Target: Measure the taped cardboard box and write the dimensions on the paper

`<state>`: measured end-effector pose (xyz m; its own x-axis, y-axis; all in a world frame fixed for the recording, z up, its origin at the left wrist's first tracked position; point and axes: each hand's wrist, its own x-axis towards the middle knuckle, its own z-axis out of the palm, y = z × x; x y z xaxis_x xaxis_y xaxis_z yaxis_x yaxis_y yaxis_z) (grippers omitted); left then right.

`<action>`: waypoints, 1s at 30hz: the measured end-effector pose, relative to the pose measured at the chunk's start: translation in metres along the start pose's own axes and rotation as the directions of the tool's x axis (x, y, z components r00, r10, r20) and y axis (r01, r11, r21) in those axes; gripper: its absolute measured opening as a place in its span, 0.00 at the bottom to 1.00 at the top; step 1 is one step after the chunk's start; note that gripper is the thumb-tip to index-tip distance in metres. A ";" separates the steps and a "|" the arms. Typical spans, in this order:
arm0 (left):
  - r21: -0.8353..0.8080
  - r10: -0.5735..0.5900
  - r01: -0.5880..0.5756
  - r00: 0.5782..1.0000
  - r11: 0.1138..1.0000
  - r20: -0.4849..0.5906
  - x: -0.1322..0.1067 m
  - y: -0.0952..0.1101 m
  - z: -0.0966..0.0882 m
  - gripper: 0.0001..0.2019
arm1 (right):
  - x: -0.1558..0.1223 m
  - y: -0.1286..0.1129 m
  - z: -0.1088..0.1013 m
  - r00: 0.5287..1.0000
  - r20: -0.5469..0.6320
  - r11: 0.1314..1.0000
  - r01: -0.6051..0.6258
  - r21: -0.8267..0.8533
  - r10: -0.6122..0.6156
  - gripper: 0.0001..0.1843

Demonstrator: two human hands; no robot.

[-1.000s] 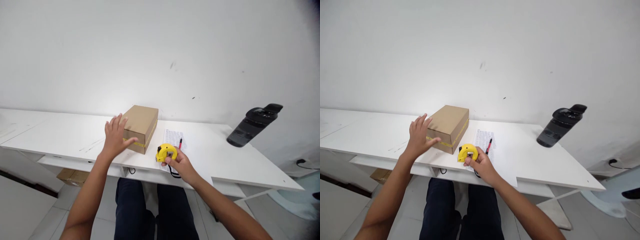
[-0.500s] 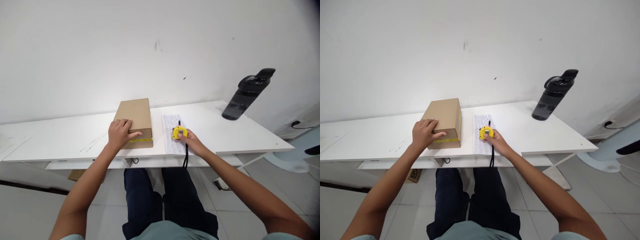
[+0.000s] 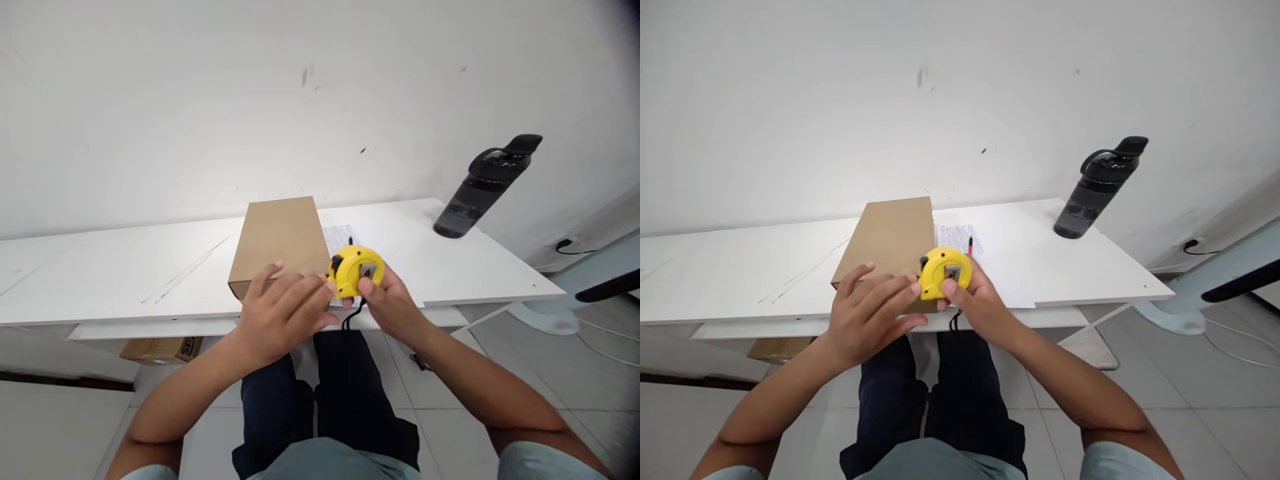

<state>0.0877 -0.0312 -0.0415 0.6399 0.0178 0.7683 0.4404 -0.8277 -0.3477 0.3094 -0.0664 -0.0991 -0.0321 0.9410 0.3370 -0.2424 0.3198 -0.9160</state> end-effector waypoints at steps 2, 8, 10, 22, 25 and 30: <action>0.003 0.094 -0.094 0.991 0.996 -0.099 0.003 0.007 -0.006 0.08 | -0.010 -0.004 0.010 0.994 0.109 0.999 -0.023 0.028 0.020 0.22; 0.172 0.201 -0.175 0.968 0.969 -0.147 -0.019 -0.026 -0.019 0.08 | -0.010 -0.007 0.007 0.996 0.075 0.998 0.043 -0.035 -0.041 0.19; 0.242 0.118 -0.068 0.973 0.968 -0.197 -0.041 -0.053 -0.021 0.13 | 0.001 -0.006 -0.005 0.993 -0.052 0.994 0.100 -0.054 -0.102 0.20; -0.537 -0.922 0.763 0.378 0.359 -0.079 -0.141 -0.107 0.004 0.24 | 0.039 0.014 -0.053 0.950 -0.277 0.986 0.111 -0.121 -0.141 0.24; -0.577 -0.935 0.760 0.355 0.300 -0.018 -0.137 -0.102 0.011 0.17 | 0.039 0.019 -0.043 0.950 -0.277 0.985 0.113 -0.128 -0.145 0.28; -0.549 -0.820 0.716 0.565 0.432 0.091 -0.125 -0.095 0.016 0.11 | 0.043 0.019 -0.029 0.968 -0.224 0.986 0.087 -0.140 -0.117 0.30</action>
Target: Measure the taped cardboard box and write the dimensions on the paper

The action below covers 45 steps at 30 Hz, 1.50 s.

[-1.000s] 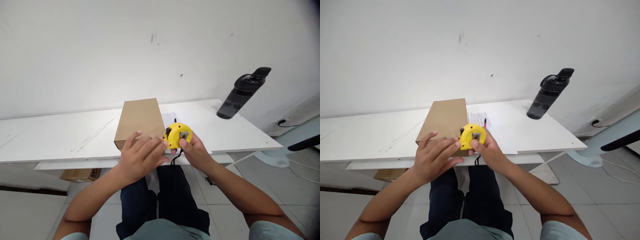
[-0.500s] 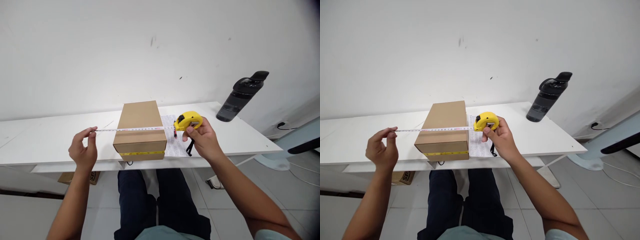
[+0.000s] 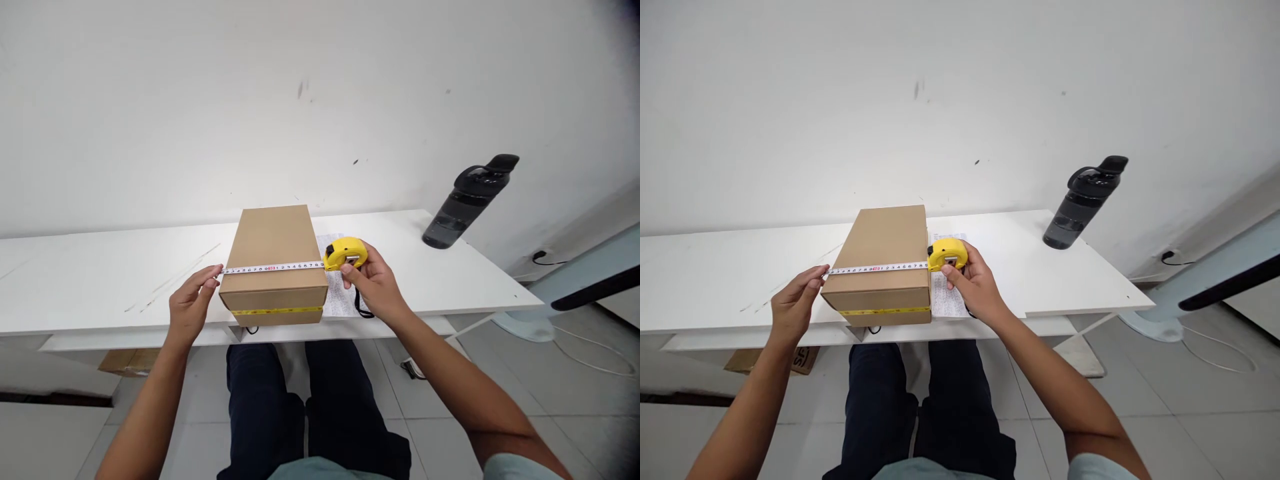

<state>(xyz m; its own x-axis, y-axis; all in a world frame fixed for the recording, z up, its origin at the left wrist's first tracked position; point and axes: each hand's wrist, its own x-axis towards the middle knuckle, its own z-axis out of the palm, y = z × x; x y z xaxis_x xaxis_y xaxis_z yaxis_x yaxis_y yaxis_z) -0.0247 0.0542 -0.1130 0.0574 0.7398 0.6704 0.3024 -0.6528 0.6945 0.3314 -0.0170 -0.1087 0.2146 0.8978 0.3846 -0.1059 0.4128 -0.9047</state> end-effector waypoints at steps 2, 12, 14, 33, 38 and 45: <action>0.043 0.112 -0.115 0.991 0.992 0.080 0.001 0.004 0.001 0.12 | 0.000 0.000 0.002 1.000 -0.004 1.000 0.003 -0.008 -0.003 0.30; 0.560 0.612 -0.670 0.720 0.488 0.328 0.015 0.014 -0.009 0.30 | 0.001 0.001 -0.001 1.000 -0.020 0.999 -0.014 -0.035 0.014 0.34; 0.579 0.622 -0.679 0.705 0.452 0.340 0.017 0.011 -0.009 0.28 | 0.001 0.001 -0.001 1.000 -0.011 0.999 -0.009 -0.036 0.008 0.34; 0.573 0.489 -0.610 0.789 0.547 0.373 0.028 0.001 -0.026 0.09 | -0.003 -0.005 0.000 0.999 -0.043 0.998 -0.021 -0.054 0.019 0.31; 0.642 0.569 -0.539 0.800 0.544 0.190 0.026 0.000 -0.050 0.03 | -0.015 -0.016 -0.010 0.999 -0.036 0.997 -0.008 -0.079 0.005 0.27; 0.565 0.840 -0.765 0.499 0.309 0.215 -0.032 0.071 -0.044 0.10 | -0.064 -0.034 -0.026 0.999 -0.021 1.000 -0.028 -0.005 0.028 0.25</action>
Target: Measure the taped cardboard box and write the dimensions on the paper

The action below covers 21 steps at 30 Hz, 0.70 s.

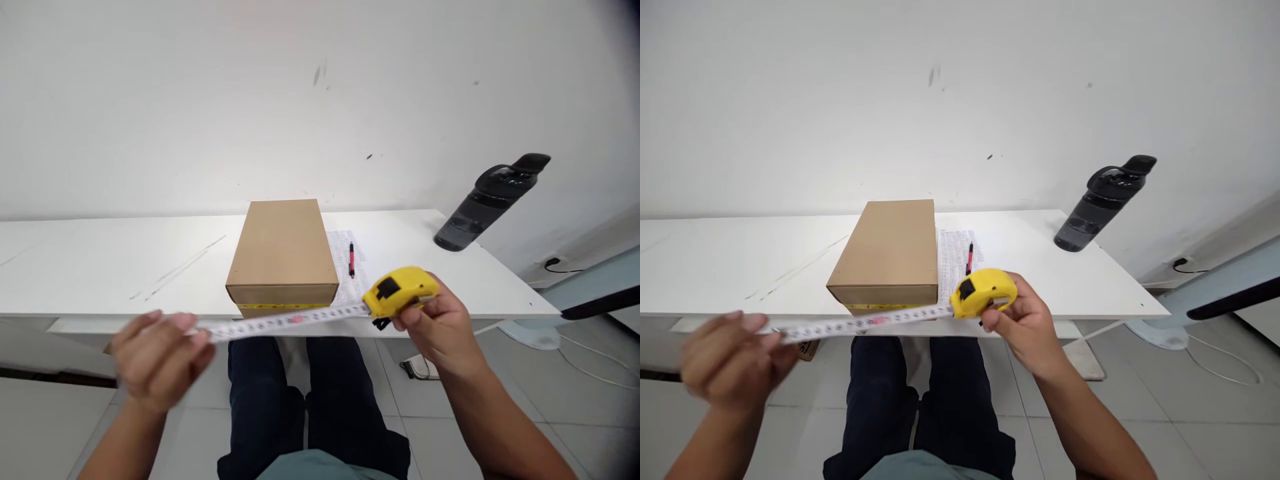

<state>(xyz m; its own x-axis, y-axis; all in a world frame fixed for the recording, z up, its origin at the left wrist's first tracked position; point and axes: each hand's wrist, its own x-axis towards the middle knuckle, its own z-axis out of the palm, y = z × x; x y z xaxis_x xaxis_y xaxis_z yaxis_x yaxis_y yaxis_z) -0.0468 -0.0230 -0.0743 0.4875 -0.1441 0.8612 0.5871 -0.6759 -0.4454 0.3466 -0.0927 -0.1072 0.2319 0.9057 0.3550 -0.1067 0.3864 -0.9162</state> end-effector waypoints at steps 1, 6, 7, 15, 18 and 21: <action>-0.046 0.071 -0.070 0.997 0.996 0.017 0.010 0.019 0.003 0.10 | -0.008 -0.001 0.004 0.999 0.024 1.000 -0.023 0.008 0.023 0.25; -0.234 0.058 -0.040 0.996 0.971 0.070 0.039 0.100 0.048 0.13 | -0.036 0.004 0.031 0.972 0.168 0.985 -0.172 0.026 0.165 0.26; -0.275 0.028 -0.010 0.998 0.961 0.062 0.039 0.109 0.058 0.11 | -0.039 0.008 0.033 0.963 0.191 0.978 -0.203 0.053 0.189 0.25; -0.118 -0.176 0.205 0.960 0.972 0.219 0.058 0.130 0.111 0.23 | -0.008 0.047 0.000 0.979 -0.032 0.978 -0.196 0.072 0.199 0.27; -0.015 -0.335 0.371 0.855 0.929 0.397 0.082 0.130 0.129 0.33 | 0.010 0.067 -0.013 0.975 -0.107 0.981 -0.194 0.019 0.195 0.26; 0.055 -0.456 0.489 0.761 0.871 0.462 0.095 0.128 0.144 0.29 | 0.021 0.085 -0.022 0.968 -0.159 0.978 -0.203 -0.043 0.194 0.26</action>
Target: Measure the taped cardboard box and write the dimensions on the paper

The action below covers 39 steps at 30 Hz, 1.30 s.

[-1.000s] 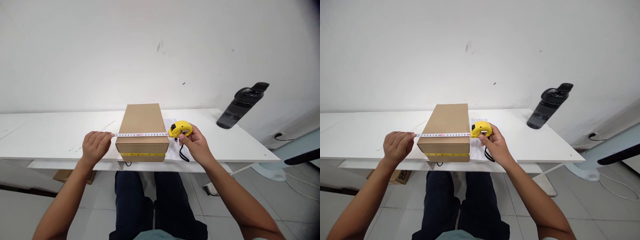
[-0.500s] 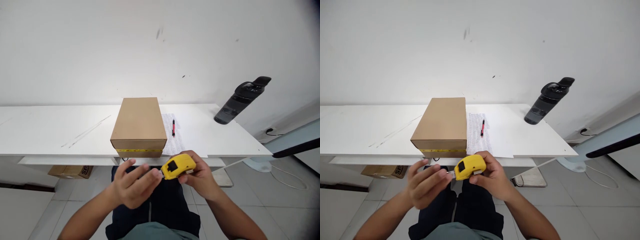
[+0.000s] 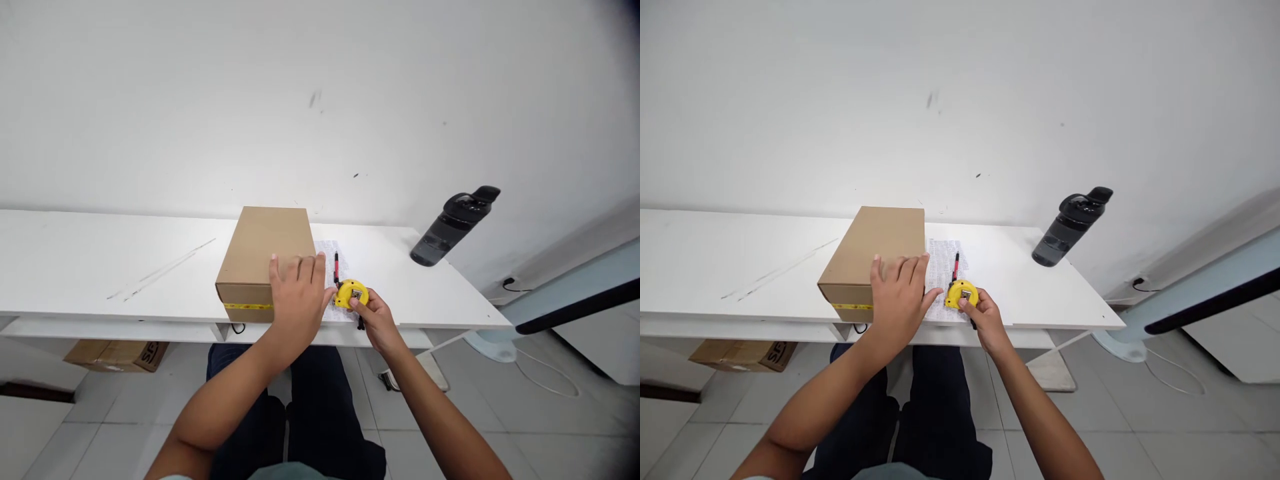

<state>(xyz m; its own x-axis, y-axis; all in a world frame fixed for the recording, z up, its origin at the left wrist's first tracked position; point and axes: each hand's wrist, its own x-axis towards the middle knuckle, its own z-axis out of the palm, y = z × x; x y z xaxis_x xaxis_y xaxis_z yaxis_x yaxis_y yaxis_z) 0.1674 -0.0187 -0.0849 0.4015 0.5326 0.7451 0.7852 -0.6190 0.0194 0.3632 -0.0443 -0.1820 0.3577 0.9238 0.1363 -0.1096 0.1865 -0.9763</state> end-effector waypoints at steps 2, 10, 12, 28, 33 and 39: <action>0.005 -0.011 0.011 1.000 1.000 -0.026 0.002 -0.003 0.002 0.22 | 0.007 0.007 -0.005 1.000 -0.019 0.999 0.005 -0.038 -0.006 0.27; -0.098 0.205 -0.210 0.977 0.973 -0.059 -0.038 -0.075 -0.054 0.15 | 0.020 0.009 -0.019 0.994 -0.106 1.000 0.017 -0.013 -0.018 0.28; -0.112 0.221 -0.221 0.975 0.969 -0.018 -0.054 -0.109 -0.072 0.16 | 0.016 0.002 -0.018 0.990 -0.136 0.998 0.040 0.047 -0.033 0.27; -0.111 0.391 -0.441 0.868 0.890 -0.307 -0.082 -0.068 -0.074 0.08 | -0.063 -0.067 0.078 0.811 0.584 0.975 -0.117 0.187 -0.014 0.24; 0.016 0.432 -0.446 0.855 0.895 -0.287 -0.081 -0.077 -0.093 0.08 | -0.061 -0.077 0.083 0.812 0.576 0.990 0.015 0.142 -0.095 0.26; 0.307 0.290 -0.173 0.873 0.936 -0.391 -0.089 -0.186 -0.101 0.17 | 0.012 -0.067 0.058 0.915 0.144 0.926 0.368 0.083 -0.376 0.31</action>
<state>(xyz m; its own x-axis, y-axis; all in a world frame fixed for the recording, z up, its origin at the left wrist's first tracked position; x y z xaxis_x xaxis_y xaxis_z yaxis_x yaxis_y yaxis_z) -0.0624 -0.0091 -0.0878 0.3937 0.0600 0.9173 0.8102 -0.4940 -0.3155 0.3209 -0.0260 -0.1056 0.2355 0.8234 0.5164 -0.0465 0.5402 -0.8402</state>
